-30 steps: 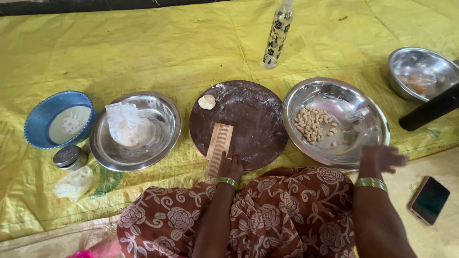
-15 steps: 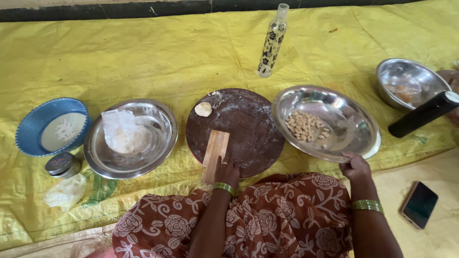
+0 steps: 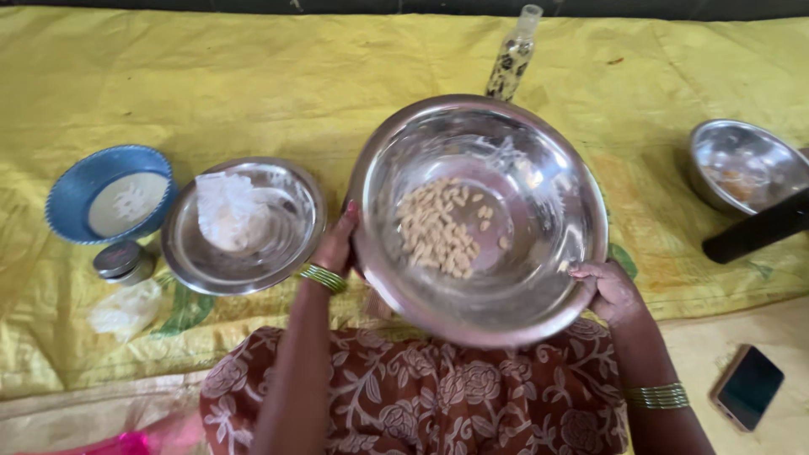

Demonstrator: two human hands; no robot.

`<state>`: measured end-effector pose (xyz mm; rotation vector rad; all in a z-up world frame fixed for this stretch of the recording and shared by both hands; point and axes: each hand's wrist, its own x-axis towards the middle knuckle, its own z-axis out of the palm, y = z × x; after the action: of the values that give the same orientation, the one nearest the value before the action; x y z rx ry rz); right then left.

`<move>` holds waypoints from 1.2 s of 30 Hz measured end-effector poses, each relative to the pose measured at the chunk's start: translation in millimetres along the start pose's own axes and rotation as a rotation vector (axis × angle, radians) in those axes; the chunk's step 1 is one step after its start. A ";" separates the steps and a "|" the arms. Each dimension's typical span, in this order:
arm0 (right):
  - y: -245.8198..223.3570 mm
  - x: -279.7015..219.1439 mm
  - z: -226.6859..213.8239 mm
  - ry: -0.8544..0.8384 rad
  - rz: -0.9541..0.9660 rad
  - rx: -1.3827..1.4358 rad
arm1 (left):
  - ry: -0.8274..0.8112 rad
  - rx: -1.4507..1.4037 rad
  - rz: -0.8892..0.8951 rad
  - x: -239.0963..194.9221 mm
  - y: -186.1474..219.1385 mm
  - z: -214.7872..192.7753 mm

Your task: The person sits on a yellow tarp and uses a wooden ridged tool to press small dough balls into textured shapes on a round board. The shaped pieces are collected in a metal bowl. The person then kneads a larger dough ball and rolls it into a log shape.

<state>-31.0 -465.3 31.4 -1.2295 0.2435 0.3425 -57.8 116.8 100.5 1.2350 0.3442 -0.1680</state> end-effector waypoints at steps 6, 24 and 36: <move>-4.8 -29.7 3.7 -0.815 -0.751 -0.446 | 0.035 0.915 0.068 -51.8 99.8 -23.8; -52.2 -107.8 144.1 -0.029 0.316 -0.813 | -0.186 1.825 0.674 -88.5 0.8 89.9; -51.0 -116.3 100.9 -0.147 0.347 -0.766 | 0.189 1.598 0.959 -68.9 32.3 91.8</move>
<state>-119.0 -399.1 150.4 -1.9068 0.2030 0.8781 -97.1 36.6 179.4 2.8486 -0.3881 0.6503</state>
